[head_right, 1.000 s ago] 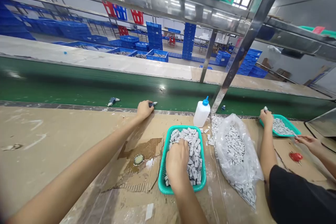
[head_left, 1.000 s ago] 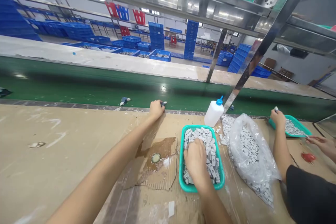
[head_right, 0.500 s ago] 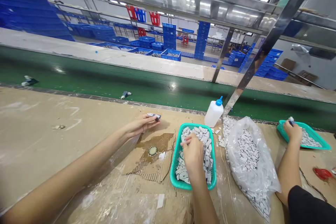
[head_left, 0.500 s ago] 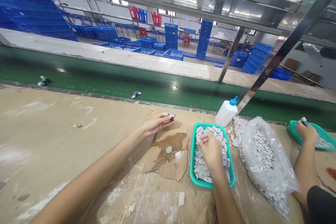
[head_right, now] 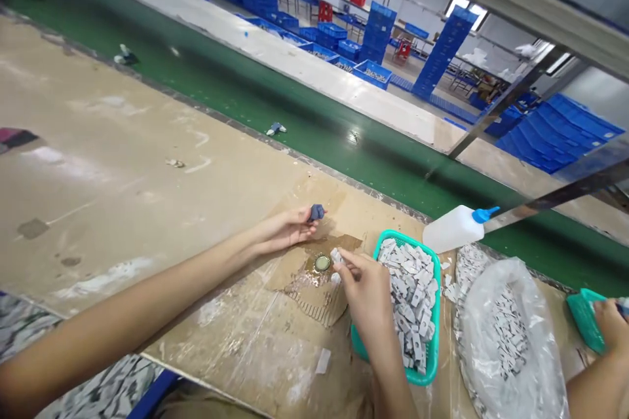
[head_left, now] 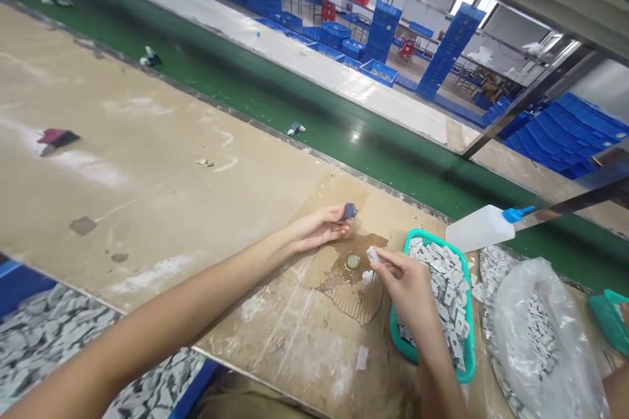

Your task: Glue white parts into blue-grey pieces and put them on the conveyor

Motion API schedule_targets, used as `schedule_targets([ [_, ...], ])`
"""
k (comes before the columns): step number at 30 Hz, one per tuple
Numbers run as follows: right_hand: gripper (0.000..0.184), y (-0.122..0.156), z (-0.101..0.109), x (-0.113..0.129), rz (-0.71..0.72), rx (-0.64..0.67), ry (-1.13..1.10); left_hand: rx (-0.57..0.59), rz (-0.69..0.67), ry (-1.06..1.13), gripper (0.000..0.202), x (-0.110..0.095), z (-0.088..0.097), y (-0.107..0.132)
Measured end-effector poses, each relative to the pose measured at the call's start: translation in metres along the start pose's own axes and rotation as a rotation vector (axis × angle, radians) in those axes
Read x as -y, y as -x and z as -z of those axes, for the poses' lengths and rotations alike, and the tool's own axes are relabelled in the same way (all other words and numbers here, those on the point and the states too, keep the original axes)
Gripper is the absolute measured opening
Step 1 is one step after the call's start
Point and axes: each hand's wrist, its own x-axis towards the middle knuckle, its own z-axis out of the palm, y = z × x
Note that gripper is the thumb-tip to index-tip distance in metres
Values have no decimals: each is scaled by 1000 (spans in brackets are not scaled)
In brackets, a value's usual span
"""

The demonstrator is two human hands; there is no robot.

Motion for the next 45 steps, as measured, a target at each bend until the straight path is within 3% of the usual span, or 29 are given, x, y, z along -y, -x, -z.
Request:
schedule_targets([
  [4,43,-3,-17,-8,-30,18,82,-20,40,13,11,2,0,0],
  [7,39,1,-20,-12,4,10,148,6,14,-1,13,4,1,-2],
  [12,20,6,-20,-10,200,13,323,28,-107,-35,8,3,5,-6],
  [19,17,7,-23,-10,361,28,494,77,-204,-93,12,2,9,-6],
  [30,19,6,-25,-7,387,71,567,169,-210,-150,14,5,13,-8],
  [35,18,6,-25,-6,396,59,555,159,-208,-187,20,5,11,-5],
  [38,19,7,-22,-6,377,-3,491,98,-235,-253,18,5,11,-3],
  [41,23,9,-19,-3,342,-146,370,30,-268,-374,16,8,8,-3],
  [45,31,11,-18,0,405,-350,202,61,-279,-464,19,15,0,0],
])
